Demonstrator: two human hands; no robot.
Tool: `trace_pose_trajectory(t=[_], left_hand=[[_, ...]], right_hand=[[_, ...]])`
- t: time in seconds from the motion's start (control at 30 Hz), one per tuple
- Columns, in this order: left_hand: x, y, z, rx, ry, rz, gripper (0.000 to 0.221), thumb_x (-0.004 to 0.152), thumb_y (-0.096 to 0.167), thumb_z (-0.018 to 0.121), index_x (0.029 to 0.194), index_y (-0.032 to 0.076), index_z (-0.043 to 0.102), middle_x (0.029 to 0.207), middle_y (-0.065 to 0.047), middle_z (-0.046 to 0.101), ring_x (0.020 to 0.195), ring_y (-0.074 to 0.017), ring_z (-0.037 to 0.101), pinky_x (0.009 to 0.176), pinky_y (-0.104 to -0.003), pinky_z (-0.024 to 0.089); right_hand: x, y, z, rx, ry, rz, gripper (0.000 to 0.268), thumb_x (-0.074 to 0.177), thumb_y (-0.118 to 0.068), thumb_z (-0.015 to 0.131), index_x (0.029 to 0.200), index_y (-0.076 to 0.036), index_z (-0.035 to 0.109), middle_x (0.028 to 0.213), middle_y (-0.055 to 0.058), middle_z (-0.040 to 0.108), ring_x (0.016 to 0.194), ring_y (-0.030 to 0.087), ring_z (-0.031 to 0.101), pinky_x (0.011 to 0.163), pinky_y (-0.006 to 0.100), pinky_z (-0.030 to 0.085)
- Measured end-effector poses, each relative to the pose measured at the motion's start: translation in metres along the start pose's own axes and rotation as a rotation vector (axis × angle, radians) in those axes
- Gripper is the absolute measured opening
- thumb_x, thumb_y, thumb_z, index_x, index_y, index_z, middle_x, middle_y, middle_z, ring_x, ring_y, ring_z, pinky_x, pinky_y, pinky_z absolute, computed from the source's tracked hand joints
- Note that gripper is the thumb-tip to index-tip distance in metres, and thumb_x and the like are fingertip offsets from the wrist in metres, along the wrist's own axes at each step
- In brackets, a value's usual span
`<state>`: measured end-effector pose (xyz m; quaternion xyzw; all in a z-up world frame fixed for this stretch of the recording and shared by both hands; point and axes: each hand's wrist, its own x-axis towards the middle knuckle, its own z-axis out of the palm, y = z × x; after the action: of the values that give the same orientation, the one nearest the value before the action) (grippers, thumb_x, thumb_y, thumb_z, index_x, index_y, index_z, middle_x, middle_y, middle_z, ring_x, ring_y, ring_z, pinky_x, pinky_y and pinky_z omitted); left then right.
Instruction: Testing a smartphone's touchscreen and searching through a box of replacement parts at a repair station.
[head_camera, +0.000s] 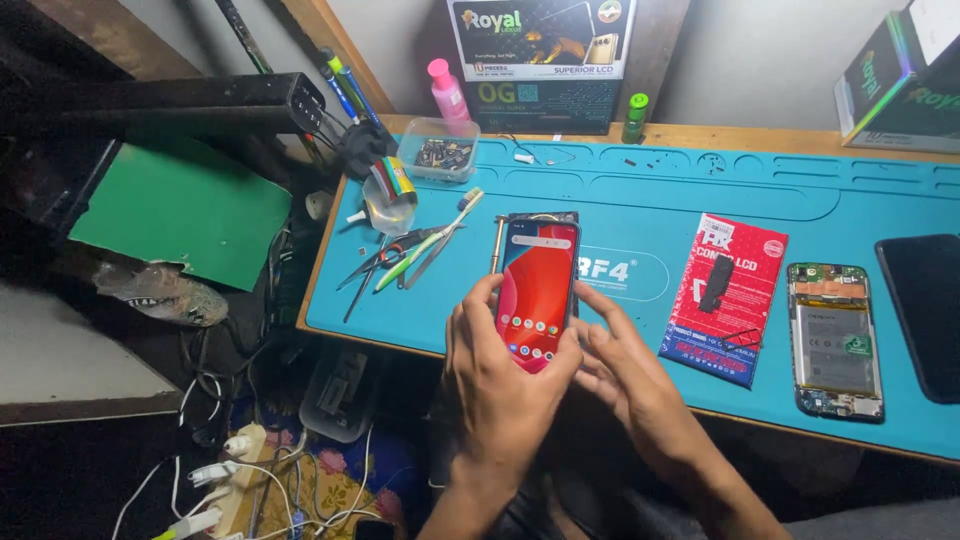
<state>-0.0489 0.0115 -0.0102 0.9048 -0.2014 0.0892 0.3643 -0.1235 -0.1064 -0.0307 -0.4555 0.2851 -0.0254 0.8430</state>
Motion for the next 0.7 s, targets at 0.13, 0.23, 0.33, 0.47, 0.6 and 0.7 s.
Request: trace_pose_trajectory(t=[0.13, 0.23, 0.33, 0.47, 0.6, 0.7], left_hand=[[-0.010, -0.001, -0.001, -0.112, 0.073, 0.062, 0.087, 0.074, 0.033, 0.099, 0.142, 0.005, 0.052, 0.127, -0.018, 0.068, 0.116, -0.0356, 0.067, 0.096, -0.046, 0.060], [-0.005, -0.004, -0.010, -0.131, 0.043, 0.087, 0.085, 0.082, 0.048, 0.089, 0.147, 0.005, 0.053, 0.119, -0.013, 0.071, 0.105, -0.0286, 0.069, 0.093, -0.042, 0.057], [0.009, -0.032, -0.002, -0.275, 0.011, 0.199, 0.067, 0.098, 0.042, 0.071, 0.149, 0.003, 0.051, 0.123, -0.015, 0.068, 0.113, -0.0284, 0.066, 0.095, -0.041, 0.057], [0.039, -0.061, 0.020, -0.510, 0.071, 0.265, 0.050, 0.103, 0.035, 0.065, 0.143, 0.003, 0.064, 0.118, -0.020, 0.071, 0.111, -0.0413, 0.068, 0.099, -0.053, 0.053], [0.060, -0.083, 0.030, -0.538, 0.076, 0.279, 0.041, 0.108, 0.031, 0.052, 0.135, 0.007, 0.071, 0.116, -0.017, 0.071, 0.106, -0.0373, 0.068, 0.092, -0.049, 0.055], [0.064, -0.089, 0.035, -0.524, 0.107, 0.285, 0.040, 0.108, 0.030, 0.051, 0.131, 0.009, 0.074, 0.116, -0.012, 0.072, 0.105, -0.0329, 0.068, 0.092, -0.045, 0.055]], right_hand=[[0.004, 0.000, 0.022, 0.252, -0.140, 0.010, 0.064, 0.101, -0.039, 0.048, 0.156, -0.005, 0.050, 0.147, 0.021, 0.069, 0.126, 0.029, 0.069, 0.104, 0.044, 0.058], [0.010, -0.003, 0.022, 0.296, 0.036, 0.121, 0.062, 0.100, -0.042, 0.047, 0.154, -0.011, 0.050, 0.149, 0.021, 0.066, 0.134, 0.029, 0.064, 0.098, 0.044, 0.055], [0.018, -0.004, 0.018, 0.230, 0.004, 0.057, 0.061, 0.101, -0.043, 0.045, 0.152, -0.010, 0.049, 0.145, 0.024, 0.066, 0.131, 0.032, 0.065, 0.101, 0.046, 0.055], [0.053, 0.041, -0.017, 0.162, -0.185, -0.215, 0.072, 0.108, -0.052, 0.045, 0.164, -0.008, 0.034, 0.122, 0.030, 0.068, 0.105, 0.038, 0.078, 0.087, 0.056, 0.065], [0.066, 0.040, -0.016, 0.151, -0.283, -0.298, 0.069, 0.109, -0.048, 0.044, 0.165, -0.009, 0.032, 0.121, 0.028, 0.070, 0.107, 0.032, 0.079, 0.085, 0.047, 0.067], [0.071, 0.045, -0.021, 0.136, -0.298, -0.325, 0.069, 0.108, -0.045, 0.044, 0.165, -0.008, 0.032, 0.121, 0.028, 0.071, 0.104, 0.031, 0.079, 0.083, 0.044, 0.068]])
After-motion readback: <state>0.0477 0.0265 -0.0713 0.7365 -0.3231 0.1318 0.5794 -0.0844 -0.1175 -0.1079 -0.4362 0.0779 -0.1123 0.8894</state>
